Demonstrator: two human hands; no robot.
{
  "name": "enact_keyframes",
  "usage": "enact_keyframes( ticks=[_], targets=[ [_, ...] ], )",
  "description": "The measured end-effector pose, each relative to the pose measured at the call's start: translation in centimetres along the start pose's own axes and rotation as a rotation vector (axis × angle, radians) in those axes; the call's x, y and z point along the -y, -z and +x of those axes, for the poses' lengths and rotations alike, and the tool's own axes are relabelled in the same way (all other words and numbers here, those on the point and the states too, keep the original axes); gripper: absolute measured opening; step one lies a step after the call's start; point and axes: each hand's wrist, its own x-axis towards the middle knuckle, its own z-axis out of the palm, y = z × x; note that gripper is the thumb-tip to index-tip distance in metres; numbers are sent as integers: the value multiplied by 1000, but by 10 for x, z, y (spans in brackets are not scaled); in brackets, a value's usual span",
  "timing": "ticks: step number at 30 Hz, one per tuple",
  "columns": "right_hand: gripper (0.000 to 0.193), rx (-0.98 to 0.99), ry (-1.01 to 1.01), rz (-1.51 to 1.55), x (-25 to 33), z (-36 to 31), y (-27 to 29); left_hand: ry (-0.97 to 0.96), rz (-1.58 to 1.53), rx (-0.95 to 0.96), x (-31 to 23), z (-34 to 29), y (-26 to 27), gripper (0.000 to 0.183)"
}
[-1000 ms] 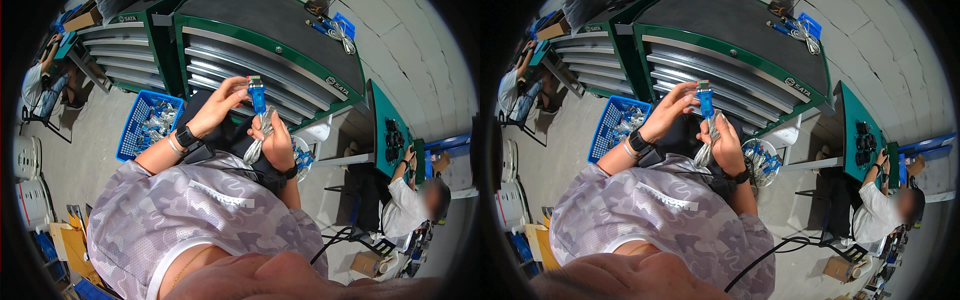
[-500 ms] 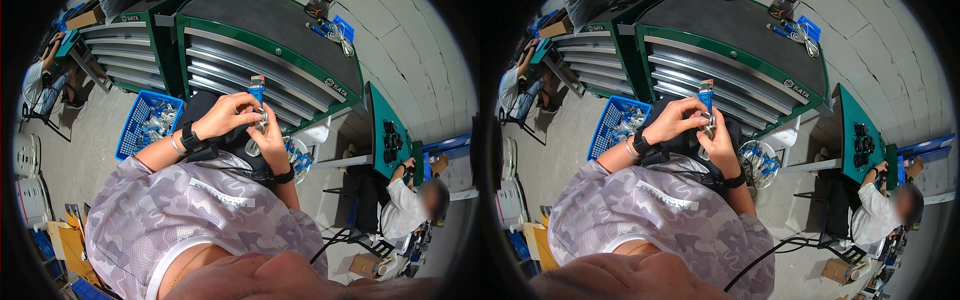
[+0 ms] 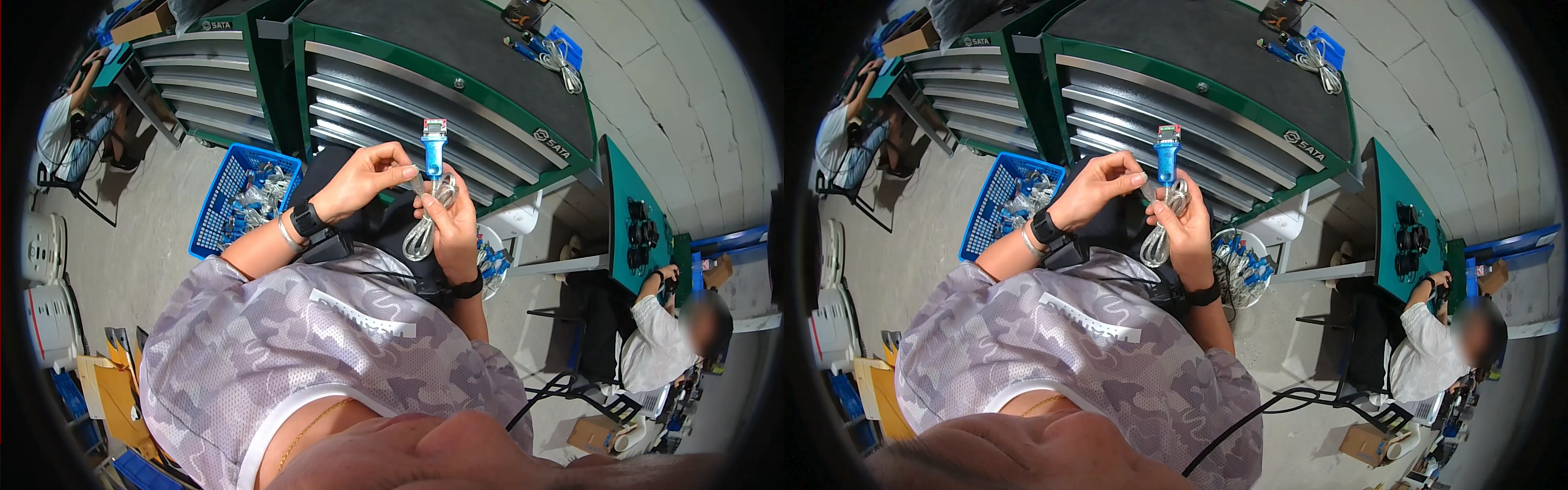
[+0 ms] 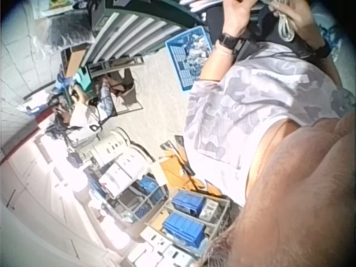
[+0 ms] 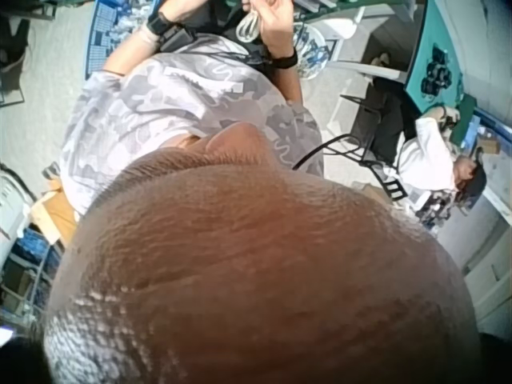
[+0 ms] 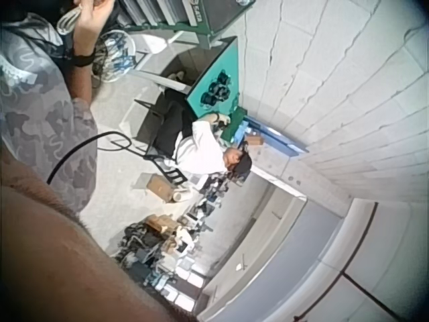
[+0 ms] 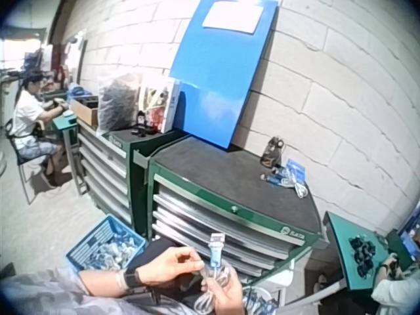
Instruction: Sorting electronic cables and connectors from a blue crate onto a tool chest.
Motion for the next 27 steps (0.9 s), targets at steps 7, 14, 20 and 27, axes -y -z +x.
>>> enact_keyframes(
  ticks=[7, 14, 20, 27],
  targets=[
    [55, 105, -20, -14, 1, 0, 1, 35, -48, 3, 4, -1, 0, 17],
    [51, 107, 13, -81, 0, 1, -2, 37, -74, -27, 7, -2, 0, 19],
    [50, 30, 39, -17, -2, 2, -3, -19, -21, -46, 4, -5, -4, 16],
    [52, -46, 159, -98, -3, 1, -5, -63, 93, -30, 2, -3, -3, 23]
  ],
)
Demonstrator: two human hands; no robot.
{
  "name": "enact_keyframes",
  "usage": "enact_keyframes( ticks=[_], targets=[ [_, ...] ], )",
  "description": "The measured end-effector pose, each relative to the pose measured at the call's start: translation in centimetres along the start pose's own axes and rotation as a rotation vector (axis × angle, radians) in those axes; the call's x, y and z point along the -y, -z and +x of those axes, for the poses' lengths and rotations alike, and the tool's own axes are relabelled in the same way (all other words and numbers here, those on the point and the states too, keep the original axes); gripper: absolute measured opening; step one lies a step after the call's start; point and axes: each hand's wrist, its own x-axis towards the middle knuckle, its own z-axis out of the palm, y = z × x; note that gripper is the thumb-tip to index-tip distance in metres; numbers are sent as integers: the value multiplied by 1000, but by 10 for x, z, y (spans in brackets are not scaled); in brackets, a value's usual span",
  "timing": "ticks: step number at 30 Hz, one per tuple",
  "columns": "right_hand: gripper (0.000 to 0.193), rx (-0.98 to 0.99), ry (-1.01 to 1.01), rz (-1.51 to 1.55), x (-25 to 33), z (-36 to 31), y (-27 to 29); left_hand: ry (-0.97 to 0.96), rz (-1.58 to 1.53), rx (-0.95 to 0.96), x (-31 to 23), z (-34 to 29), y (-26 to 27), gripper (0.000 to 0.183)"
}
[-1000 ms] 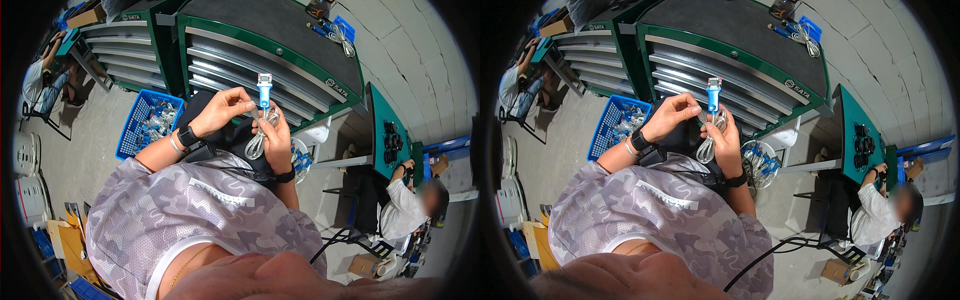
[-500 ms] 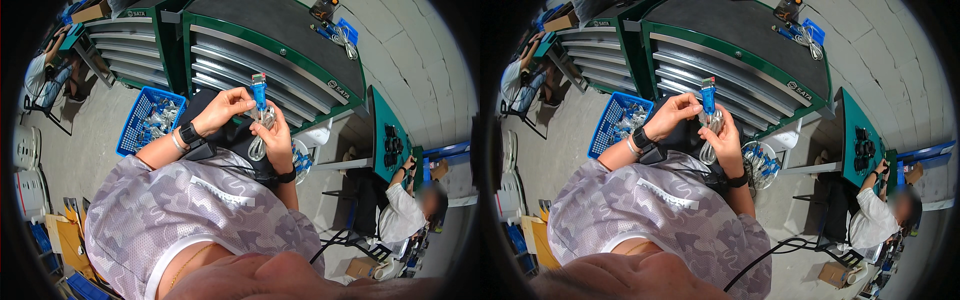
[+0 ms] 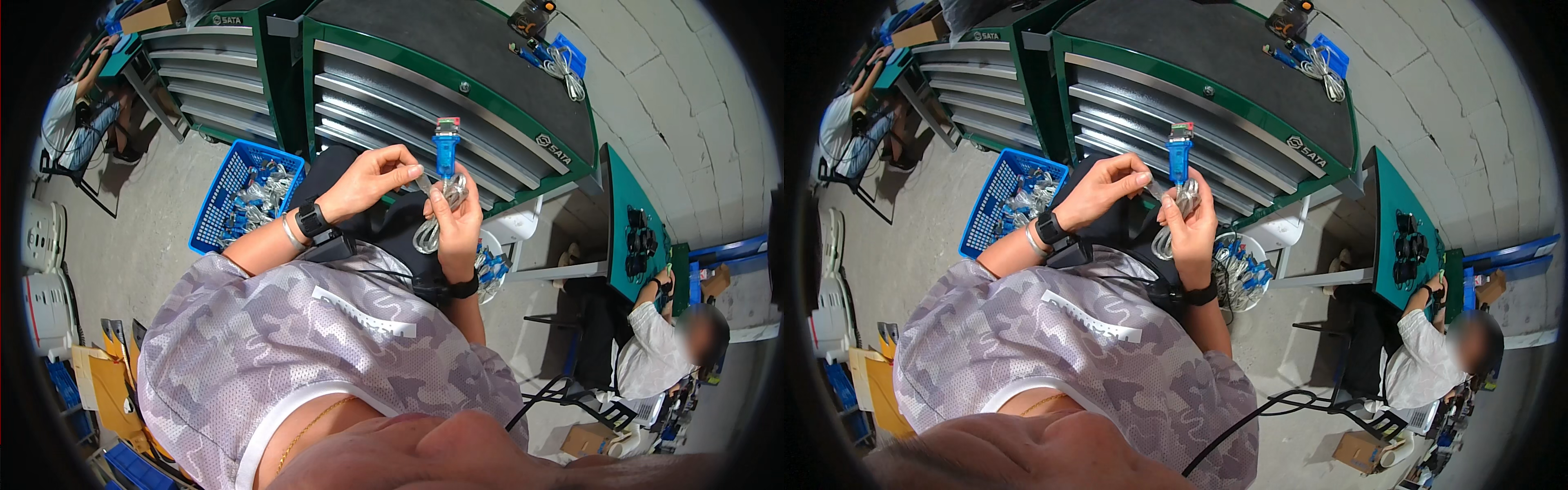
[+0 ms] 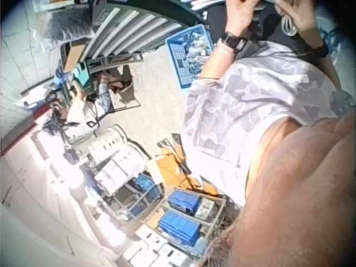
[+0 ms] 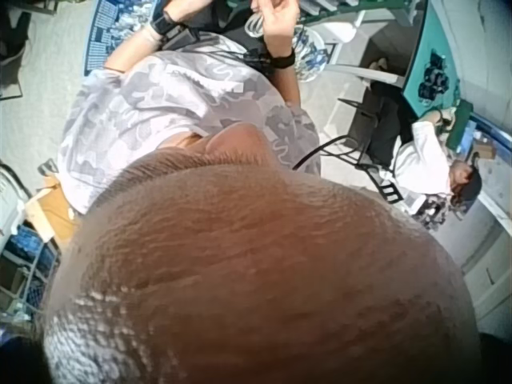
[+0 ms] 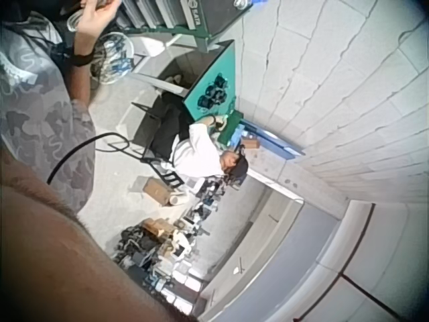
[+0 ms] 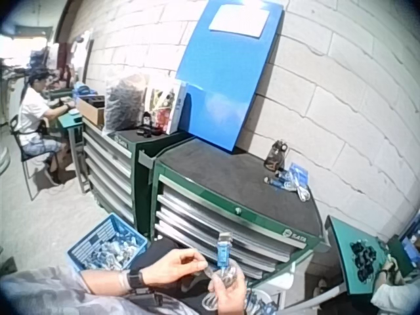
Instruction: Sorting electronic cables and connectors from a blue crate onto a tool chest.
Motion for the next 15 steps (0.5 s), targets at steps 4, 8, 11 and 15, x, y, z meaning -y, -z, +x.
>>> enact_keyframes(
  ticks=[4, 8, 11, 15],
  targets=[
    [56, -91, 146, -207, -5, -5, -4, 81, 284, -2, 1, 1, 6, 36],
    [54, -104, 195, -318, -8, -6, -6, 52, 228, -5, 3, 0, 6, 38],
    [53, -112, 171, -210, -7, -7, -9, -1, 199, 22, 3, 1, 8, 33],
    [53, -122, 173, -173, -3, -8, -11, -33, 75, 93, 2, 0, 9, 27]
  ],
)
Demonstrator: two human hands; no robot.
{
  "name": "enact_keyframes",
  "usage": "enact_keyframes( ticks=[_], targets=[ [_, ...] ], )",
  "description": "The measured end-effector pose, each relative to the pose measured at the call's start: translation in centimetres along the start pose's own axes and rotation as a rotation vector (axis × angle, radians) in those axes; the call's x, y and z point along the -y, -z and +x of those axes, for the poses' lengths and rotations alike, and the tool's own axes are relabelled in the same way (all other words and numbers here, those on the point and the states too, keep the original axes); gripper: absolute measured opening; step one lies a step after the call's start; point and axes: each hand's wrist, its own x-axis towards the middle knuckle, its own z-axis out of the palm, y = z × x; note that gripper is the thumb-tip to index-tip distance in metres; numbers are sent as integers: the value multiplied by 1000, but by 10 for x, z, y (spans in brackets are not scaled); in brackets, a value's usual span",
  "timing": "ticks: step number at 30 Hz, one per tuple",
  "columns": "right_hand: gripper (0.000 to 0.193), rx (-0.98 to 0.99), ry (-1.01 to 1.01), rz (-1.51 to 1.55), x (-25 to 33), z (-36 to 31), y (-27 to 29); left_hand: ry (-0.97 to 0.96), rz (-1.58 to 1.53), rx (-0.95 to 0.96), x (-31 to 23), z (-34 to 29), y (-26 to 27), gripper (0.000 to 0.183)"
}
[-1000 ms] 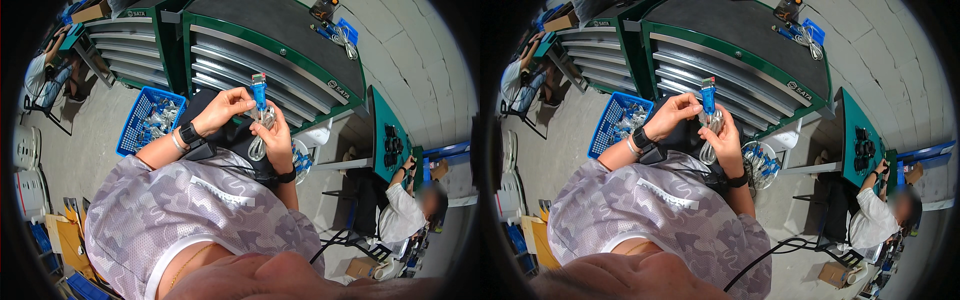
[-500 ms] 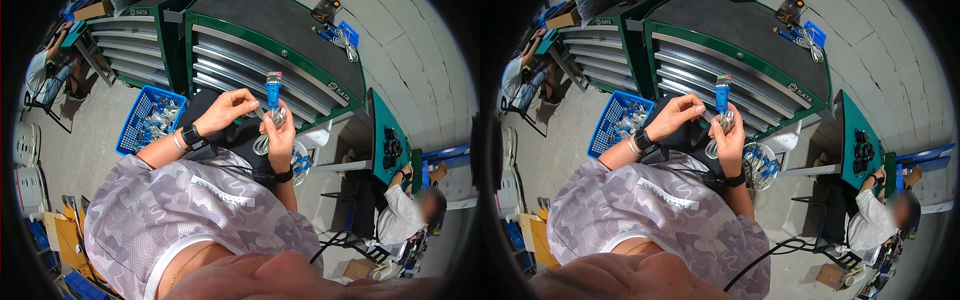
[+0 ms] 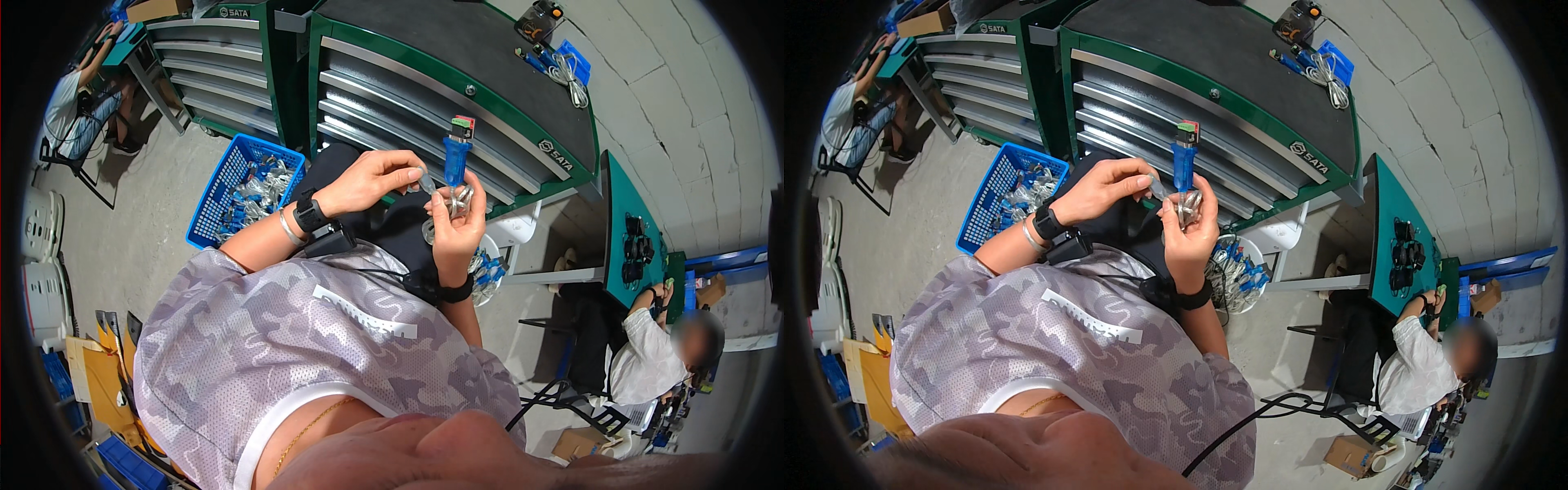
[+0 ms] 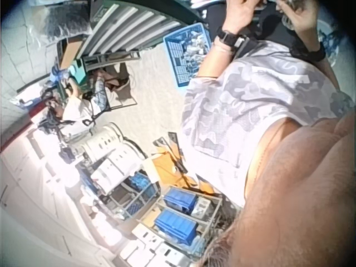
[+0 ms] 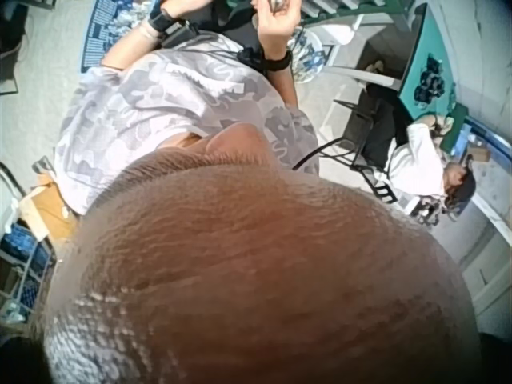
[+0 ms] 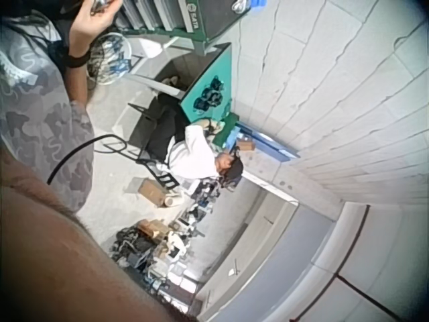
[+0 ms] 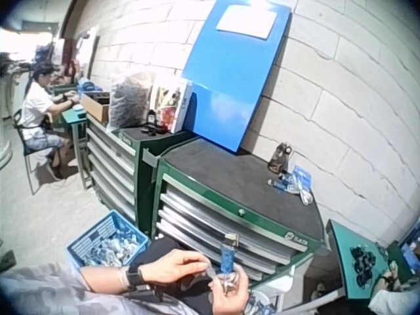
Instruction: Sorting electronic cables and connectors from a blue crate onto a tool chest.
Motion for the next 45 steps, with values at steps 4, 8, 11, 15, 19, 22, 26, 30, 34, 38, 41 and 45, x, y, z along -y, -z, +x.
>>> enact_keyframes(
  ticks=[4, 8, 11, 15, 19, 22, 26, 30, 34, 38, 41, 45],
  targets=[
    [54, 14, -21, 2, 5, 0, 0, -12, -29, 63, -3, -1, 0, 25],
    [54, 26, -36, 0, 9, 0, 0, -32, -26, 79, -7, -1, 0, 24],
    [54, 22, -59, 42, 11, 1, -1, -29, -37, 87, -9, 0, 1, 24],
    [53, 33, -77, 24, 14, 2, 1, -28, -47, 103, -10, 0, 1, 24],
    [51, 50, -104, 82, 13, 3, 2, -22, -86, 106, -7, -1, 2, 24],
    [52, 61, -112, 107, 12, 3, 2, -20, -88, 92, -5, 0, 2, 25],
    [52, 96, -97, 126, 13, 22, 2, -88, -40, 84, -10, 16, 5, 25],
    [56, 163, -63, 111, 24, 73, 13, -154, 74, 106, -26, 71, 21, 26],
    [61, 264, -13, 56, 34, 141, 26, -155, -18, 123, -39, 142, 32, 23],
    [56, 299, -105, -68, 39, 202, 45, -98, -1, 73, -47, 214, 39, 25],
    [48, 249, -111, -156, 39, 243, 58, -92, -21, 45, -44, 261, 44, 26],
    [47, 248, -135, -165, 41, 292, 73, -80, -67, 97, -38, 317, 57, 37]
  ],
)
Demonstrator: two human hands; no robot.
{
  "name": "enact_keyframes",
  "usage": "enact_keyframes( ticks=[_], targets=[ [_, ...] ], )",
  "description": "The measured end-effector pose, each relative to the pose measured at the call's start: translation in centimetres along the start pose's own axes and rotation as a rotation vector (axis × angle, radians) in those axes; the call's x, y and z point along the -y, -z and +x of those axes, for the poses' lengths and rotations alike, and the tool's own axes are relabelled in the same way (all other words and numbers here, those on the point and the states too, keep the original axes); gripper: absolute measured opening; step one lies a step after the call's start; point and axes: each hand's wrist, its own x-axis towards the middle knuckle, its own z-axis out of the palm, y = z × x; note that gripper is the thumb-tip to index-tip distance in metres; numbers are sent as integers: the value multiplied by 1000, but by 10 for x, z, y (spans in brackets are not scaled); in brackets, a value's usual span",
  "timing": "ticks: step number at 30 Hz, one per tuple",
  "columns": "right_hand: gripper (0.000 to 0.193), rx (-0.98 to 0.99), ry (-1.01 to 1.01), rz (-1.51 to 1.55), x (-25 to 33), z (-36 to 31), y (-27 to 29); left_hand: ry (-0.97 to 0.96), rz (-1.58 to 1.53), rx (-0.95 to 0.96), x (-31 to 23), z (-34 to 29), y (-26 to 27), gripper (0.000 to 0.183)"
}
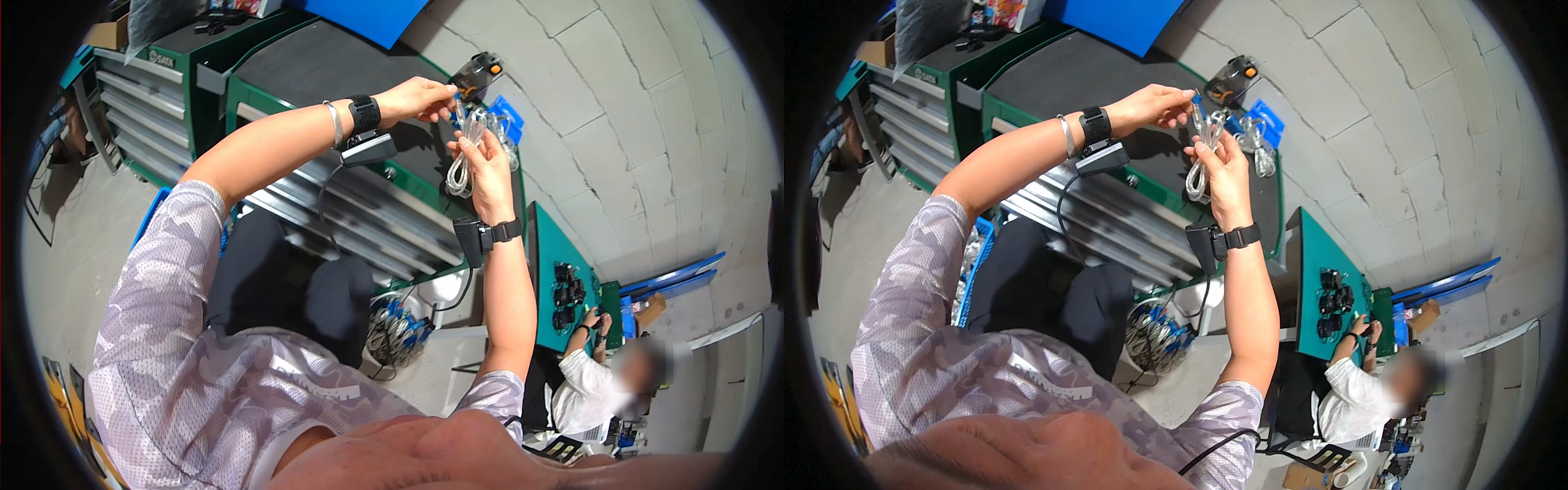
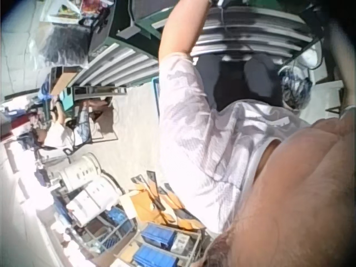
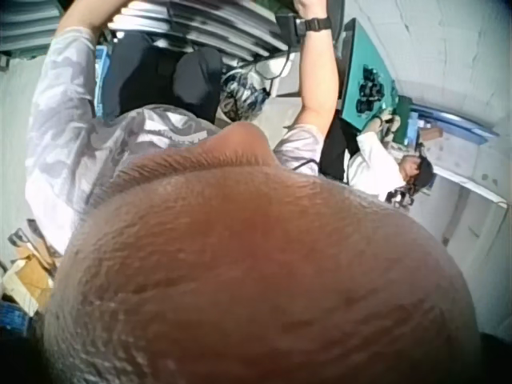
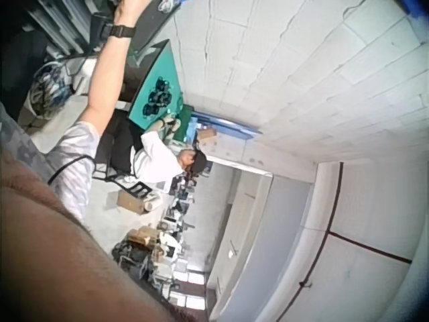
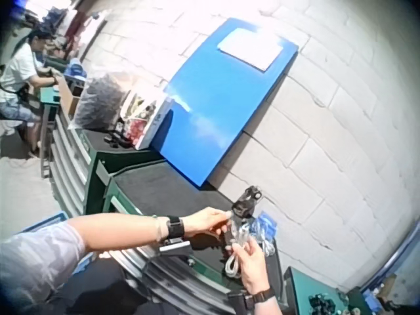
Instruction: Sorting electronic cables and connectors from a blue crate onto a tool chest.
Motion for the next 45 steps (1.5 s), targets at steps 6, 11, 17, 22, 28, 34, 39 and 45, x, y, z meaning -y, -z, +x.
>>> enact_keyframes(
  ticks=[6, 11, 17, 22, 28, 34, 39, 45],
  targets=[
    [49, 112, 97, -97, -4, 69, 24, 207, -39, -89, 11, 67, 40, 61],
    [54, 3, 377, -707, -24, 126, 25, 157, -261, -150, 26, 97, 67, 62],
    [56, -95, 376, -764, -44, 168, 17, 76, -346, -204, 33, 100, 89, 58],
    [60, -140, 486, -771, -66, 178, 9, 123, -164, -245, 29, 95, 82, 51],
    [62, -58, 521, -803, -72, 168, 31, 137, -82, -263, 34, 93, 72, 42],
    [30, -205, 225, -227, -68, 173, 48, 82, -135, -383, 38, 95, 77, 35],
    [61, 232, -421, 212, -74, 167, 37, 7, -173, -390, 37, 92, 77, 33],
    [53, 61, -370, 631, -89, 171, 37, -57, 32, -172, 31, 86, 62, 37]
  ],
)
